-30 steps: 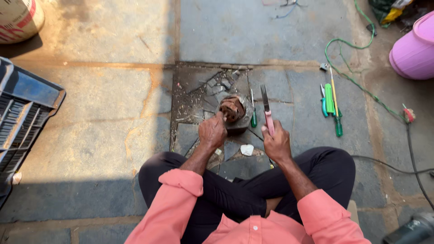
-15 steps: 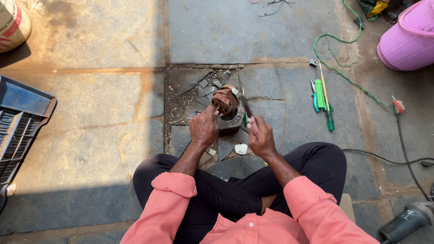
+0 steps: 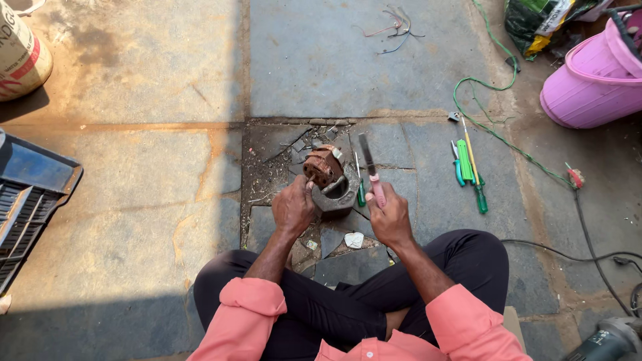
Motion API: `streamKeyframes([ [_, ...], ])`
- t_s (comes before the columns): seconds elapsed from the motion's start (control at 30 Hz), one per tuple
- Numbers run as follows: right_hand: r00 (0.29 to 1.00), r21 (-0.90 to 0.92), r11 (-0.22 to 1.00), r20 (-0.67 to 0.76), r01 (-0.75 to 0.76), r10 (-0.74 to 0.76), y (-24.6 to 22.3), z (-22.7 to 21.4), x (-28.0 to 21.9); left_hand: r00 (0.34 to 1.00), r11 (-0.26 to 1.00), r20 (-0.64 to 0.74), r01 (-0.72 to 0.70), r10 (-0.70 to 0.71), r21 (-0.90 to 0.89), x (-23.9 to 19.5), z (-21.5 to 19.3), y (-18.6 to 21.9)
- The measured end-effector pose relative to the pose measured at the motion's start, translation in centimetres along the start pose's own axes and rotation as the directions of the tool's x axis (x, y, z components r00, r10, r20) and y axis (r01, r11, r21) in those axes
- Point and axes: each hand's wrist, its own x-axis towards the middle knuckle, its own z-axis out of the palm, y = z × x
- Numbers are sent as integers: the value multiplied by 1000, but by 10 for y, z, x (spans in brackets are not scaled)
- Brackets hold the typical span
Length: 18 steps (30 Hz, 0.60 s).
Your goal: The person sits on the floor and uses a screwdriver to loosen a screw on a cylindrical electrical component. They then use pliers to cut wires attached to the component. Finally, they use an angle grinder to cut a metal band around the component, creating sparks.
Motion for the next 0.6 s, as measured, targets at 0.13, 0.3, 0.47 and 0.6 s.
streamKeyframes([
  [0.13,993,-62,998,115,-17,24,-5,8,-26,998,999,-52,-27,29,29,-28,-22,13],
  [0.3,999,64,997,8,49,-49,-10,1,-8,993,989,30,113,-110,-96,1,-24,17],
  [0.47,1000,207,978,21,1,-5,15,8,-26,992,983,46,121,-115,-137,-14,-1,-2],
  [0.6,925,-120,980,328,-158,189,29,0,-15,984,928,107,172,-145,-329,-13,21,-3],
])
